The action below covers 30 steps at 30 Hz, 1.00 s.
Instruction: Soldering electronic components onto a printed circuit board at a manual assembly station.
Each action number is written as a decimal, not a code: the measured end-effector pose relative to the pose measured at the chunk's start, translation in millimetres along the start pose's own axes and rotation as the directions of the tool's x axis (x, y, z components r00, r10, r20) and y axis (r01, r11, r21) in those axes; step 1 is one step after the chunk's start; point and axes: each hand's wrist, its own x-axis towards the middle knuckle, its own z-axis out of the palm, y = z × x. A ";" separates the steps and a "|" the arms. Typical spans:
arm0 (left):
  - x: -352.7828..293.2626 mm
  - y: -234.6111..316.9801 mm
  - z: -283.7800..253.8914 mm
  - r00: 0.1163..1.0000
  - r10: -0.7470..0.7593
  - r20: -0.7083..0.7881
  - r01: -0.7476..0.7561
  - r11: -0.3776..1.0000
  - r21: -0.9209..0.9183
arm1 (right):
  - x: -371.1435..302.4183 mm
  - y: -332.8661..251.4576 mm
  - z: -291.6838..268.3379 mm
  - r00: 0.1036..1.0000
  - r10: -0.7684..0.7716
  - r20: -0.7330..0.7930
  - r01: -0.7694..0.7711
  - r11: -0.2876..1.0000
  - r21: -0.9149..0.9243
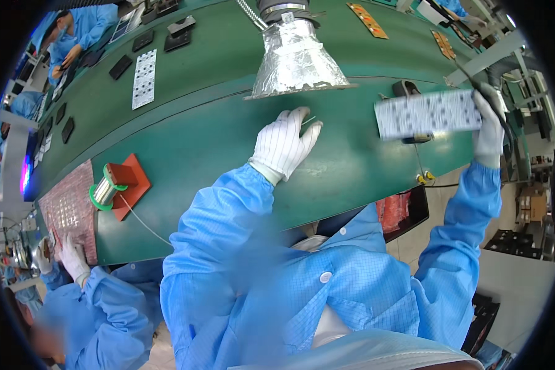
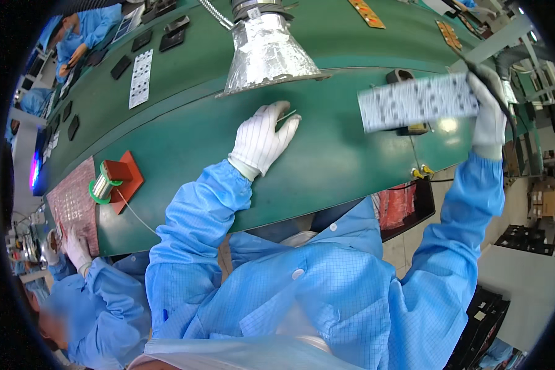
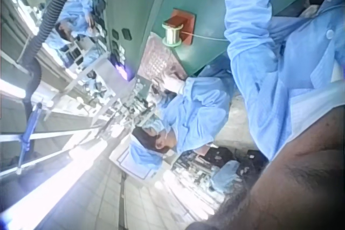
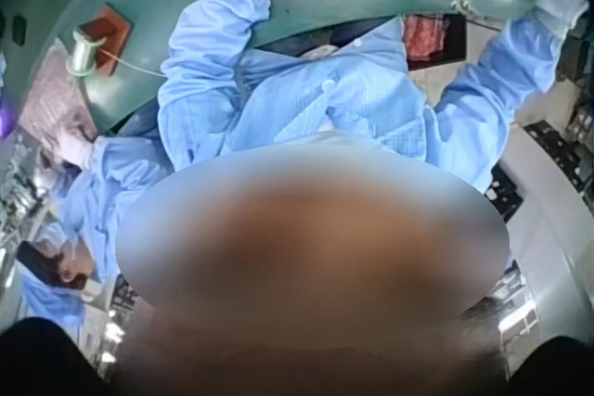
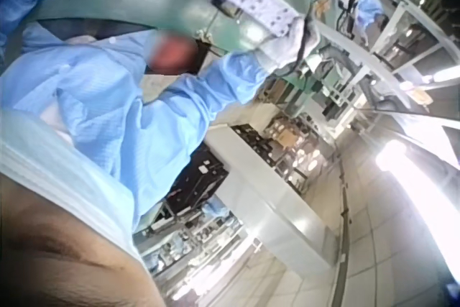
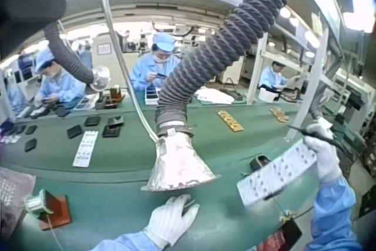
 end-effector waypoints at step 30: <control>14.7 0.5 10.4 0.998 0.034 -0.044 -0.029 0.992 0.119 | 210.2 247.8 226.1 0.988 0.140 0.069 -0.021 0.558 -0.829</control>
